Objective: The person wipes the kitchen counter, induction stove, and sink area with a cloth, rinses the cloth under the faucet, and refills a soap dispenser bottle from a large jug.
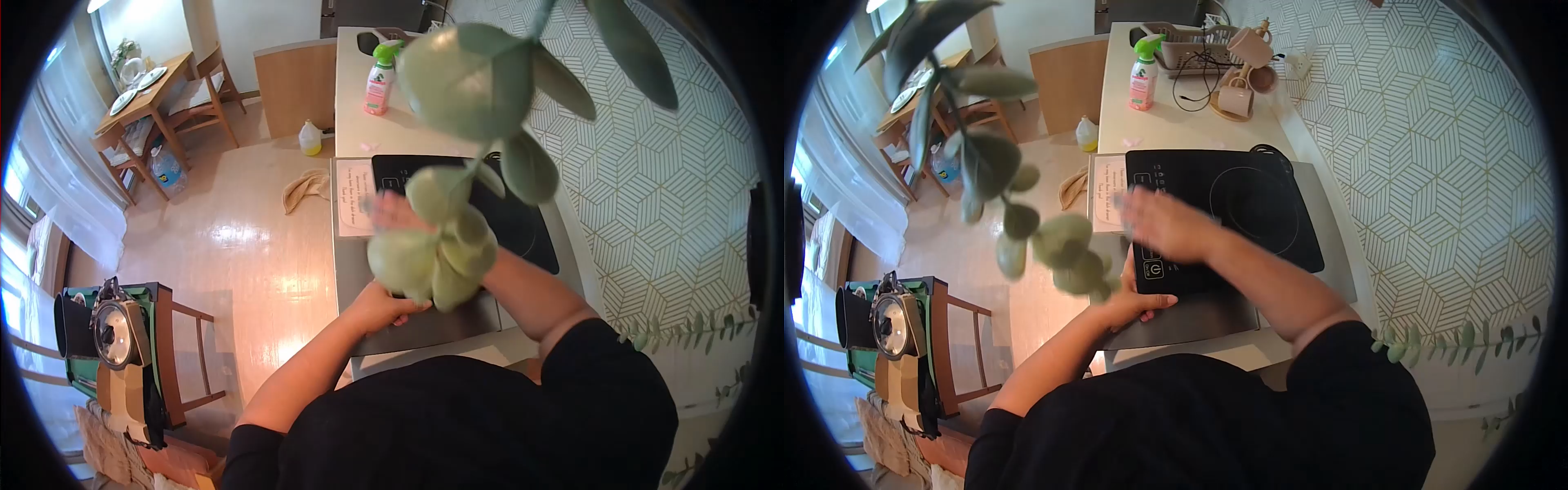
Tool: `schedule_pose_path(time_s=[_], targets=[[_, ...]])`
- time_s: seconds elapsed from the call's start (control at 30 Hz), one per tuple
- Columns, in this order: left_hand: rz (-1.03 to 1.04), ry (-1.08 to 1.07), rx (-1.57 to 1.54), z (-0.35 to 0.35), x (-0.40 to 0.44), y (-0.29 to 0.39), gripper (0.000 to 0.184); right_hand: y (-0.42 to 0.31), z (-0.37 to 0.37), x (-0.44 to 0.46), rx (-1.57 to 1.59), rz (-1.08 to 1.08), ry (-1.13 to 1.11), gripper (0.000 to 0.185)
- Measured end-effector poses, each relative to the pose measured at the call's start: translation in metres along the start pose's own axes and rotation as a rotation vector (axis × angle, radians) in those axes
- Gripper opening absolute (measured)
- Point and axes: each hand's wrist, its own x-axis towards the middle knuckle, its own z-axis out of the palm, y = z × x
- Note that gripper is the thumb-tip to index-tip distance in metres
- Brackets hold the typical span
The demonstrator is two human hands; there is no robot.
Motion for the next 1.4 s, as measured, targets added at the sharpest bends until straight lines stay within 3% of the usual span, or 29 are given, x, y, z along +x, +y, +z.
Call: schedule_pose_path(time_s=[0.03, 0.13, 0.23, 0.33, 0.4, 0.47, 0.57, 0.63, 0.7, 0.73, 0.83, 0.87, 0.93, 0.97, 1.0, 1.1, 1.13, 1.2, 1.3, 1.33, 1.37, 1.4], targets=[[-0.091, 0.012, -0.059, 0.002, -0.002, 0.004, 0.109, -0.033, -0.020, -0.016, 0.050, -0.045, -0.057, 0.046], [-0.034, 0.029, -0.007, 0.005, -0.009, 0.015, 0.107, -0.053, -0.039, -0.041, 0.181, 0.041, -0.259, 0.047], [0.012, -0.005, -0.034, 0.009, -0.008, 0.013, 0.115, 0.008, -0.042, -0.048, 0.043, 0.272, -0.184, 0.049], [-0.048, 0.015, 0.002, 0.006, -0.004, 0.006, 0.120, 0.116, -0.028, -0.073, 0.038, 0.424, -0.012, 0.049], [-0.019, 0.000, 0.025, 0.006, -0.001, 0.003, 0.118, 0.144, -0.043, -0.076, -0.040, 0.497, -0.012, 0.049], [0.020, 0.034, 0.021, 0.009, -0.007, 0.008, 0.116, 0.159, -0.053, -0.074, -0.103, 0.777, -0.045, 0.051], [0.009, -0.009, -0.042, 0.012, -0.013, 0.025, 0.115, 0.180, -0.035, -0.070, -0.227, 0.973, 0.055, 0.053], [-0.105, 0.043, 0.114, 0.015, -0.016, 0.032, 0.100, 0.166, -0.026, -0.064, -0.327, 0.798, 0.148, 0.045], [-0.078, 0.035, -0.005, 0.016, -0.017, 0.031, 0.071, 0.079, -0.052, -0.043, 0.092, 0.564, 0.176, 0.034], [-0.075, 0.028, -0.005, 0.016, -0.016, 0.029, 0.071, 0.046, -0.042, -0.037, 0.098, 0.437, 0.182, 0.036], [-0.075, 0.067, 0.032, 0.014, -0.014, 0.022, 0.045, -0.042, -0.021, -0.021, 0.069, 0.106, 0.224, 0.045], [-0.122, 0.037, -0.006, 0.015, -0.015, 0.028, 0.069, -0.033, -0.006, -0.018, 0.072, 0.116, 0.222, 0.045], [-0.138, 0.039, -0.013, 0.016, -0.014, 0.030, 0.075, -0.002, 0.026, -0.019, -0.058, 0.101, 0.165, 0.053], [-0.134, 0.045, -0.042, 0.017, -0.014, 0.029, 0.078, 0.004, -0.010, -0.019, -0.087, 0.201, 0.033, 0.057], [-0.129, 0.051, -0.071, 0.018, -0.014, 0.029, 0.082, 0.030, -0.013, -0.024, -0.057, 0.396, 0.022, 0.048], [-0.053, 0.076, -0.126, 0.024, -0.016, 0.028, 0.082, 0.114, -0.038, -0.074, -0.156, 0.637, 0.053, 0.051], [-0.066, 0.092, -0.122, 0.027, -0.018, 0.033, 0.082, 0.135, -0.051, -0.087, -0.216, 0.690, 0.056, 0.064], [-0.067, 0.079, -0.111, 0.024, -0.016, 0.027, 0.079, 0.199, -0.033, -0.119, -0.282, 0.853, 0.184, 0.048], [-0.095, 0.072, -0.114, 0.025, -0.015, 0.022, 0.074, 0.182, -0.057, -0.124, -0.228, 0.920, 0.384, 0.045], [-0.120, 0.090, -0.134, 0.025, -0.015, 0.021, 0.070, 0.226, -0.025, -0.121, -0.351, 1.094, 0.256, 0.041], [-0.114, 0.074, -0.116, 0.022, -0.012, 0.016, 0.070, 0.231, -0.018, -0.121, -0.376, 1.080, 0.318, 0.036], [-0.136, 0.054, -0.112, 0.017, -0.010, 0.008, 0.068, 0.187, -0.044, -0.105, -0.240, 1.172, 0.312, 0.030]])
